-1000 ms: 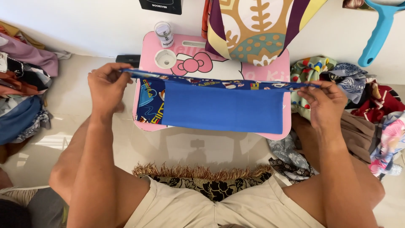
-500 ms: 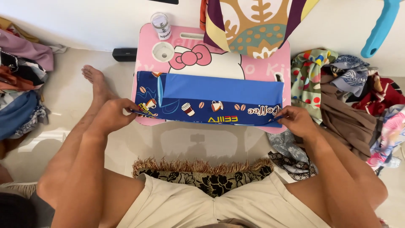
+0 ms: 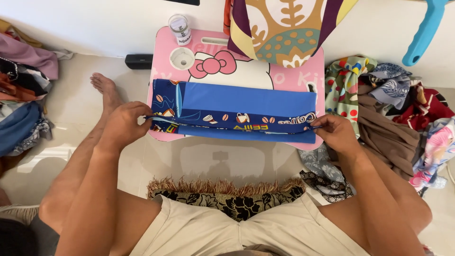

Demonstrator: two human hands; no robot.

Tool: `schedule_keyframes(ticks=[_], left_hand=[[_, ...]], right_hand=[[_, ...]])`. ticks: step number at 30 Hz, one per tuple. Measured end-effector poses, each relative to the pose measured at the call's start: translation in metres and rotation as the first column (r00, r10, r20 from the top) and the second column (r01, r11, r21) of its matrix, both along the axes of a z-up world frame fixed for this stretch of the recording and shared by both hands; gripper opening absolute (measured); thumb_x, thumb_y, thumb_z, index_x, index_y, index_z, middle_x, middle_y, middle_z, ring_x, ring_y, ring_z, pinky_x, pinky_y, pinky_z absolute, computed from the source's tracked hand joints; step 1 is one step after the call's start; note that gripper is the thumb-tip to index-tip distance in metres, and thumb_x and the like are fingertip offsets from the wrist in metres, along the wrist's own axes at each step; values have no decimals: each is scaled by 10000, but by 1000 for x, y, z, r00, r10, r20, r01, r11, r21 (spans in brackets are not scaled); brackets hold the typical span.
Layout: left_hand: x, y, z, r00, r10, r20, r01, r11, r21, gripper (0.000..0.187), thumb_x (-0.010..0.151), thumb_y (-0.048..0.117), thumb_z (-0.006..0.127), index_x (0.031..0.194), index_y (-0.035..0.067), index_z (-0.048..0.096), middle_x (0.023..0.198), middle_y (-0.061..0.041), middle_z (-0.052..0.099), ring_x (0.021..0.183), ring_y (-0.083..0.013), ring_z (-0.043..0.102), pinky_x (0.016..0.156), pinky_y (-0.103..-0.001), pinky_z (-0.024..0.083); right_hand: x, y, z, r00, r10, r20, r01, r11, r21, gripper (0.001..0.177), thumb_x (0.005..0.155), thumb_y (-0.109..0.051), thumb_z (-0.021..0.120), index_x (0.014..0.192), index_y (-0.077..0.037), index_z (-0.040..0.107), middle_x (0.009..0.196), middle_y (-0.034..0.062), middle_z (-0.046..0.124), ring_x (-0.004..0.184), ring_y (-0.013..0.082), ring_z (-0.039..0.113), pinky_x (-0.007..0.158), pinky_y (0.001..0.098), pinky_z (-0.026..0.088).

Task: The person is folding a blue hijab on a small table and then using a lint roller to clean it.

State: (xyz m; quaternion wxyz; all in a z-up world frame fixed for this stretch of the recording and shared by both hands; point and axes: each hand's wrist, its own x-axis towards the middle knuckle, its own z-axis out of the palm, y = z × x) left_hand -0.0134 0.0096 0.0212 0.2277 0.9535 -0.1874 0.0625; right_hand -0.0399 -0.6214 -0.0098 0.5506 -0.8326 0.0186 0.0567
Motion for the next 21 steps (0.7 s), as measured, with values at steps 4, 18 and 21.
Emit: schedule_keyframes(ticks=[4,18,21], left_hand=[[-4,1,-13,995,-23,-99,34,993,117,136,741,162,848,866,161,795,948,-12,761,910,-227,732,835,-335,583],[2,-16,-9,926,173,-335,-12,901,434,190,764,242,715,921,231,822,1138,69,709,1020,-178,709,897,-327,526],[4,-11,-19,928,180,-327,-27,905,424,250,718,253,660,909,244,821,1118,68,709,1026,-183,707,896,-345,515]], right_hand=[[-7,-6,-12,996,79,-50,-82,995,-57,218,715,176,750,908,78,722,952,229,741,875,262,704,792,379,599],[-9,9,22,944,212,-252,-322,751,-576,132,744,-72,789,872,-57,763,907,111,761,885,267,738,787,385,603],[-6,13,31,929,176,-327,-350,710,-612,157,760,-141,780,909,-98,765,914,99,759,904,265,742,808,400,599]])
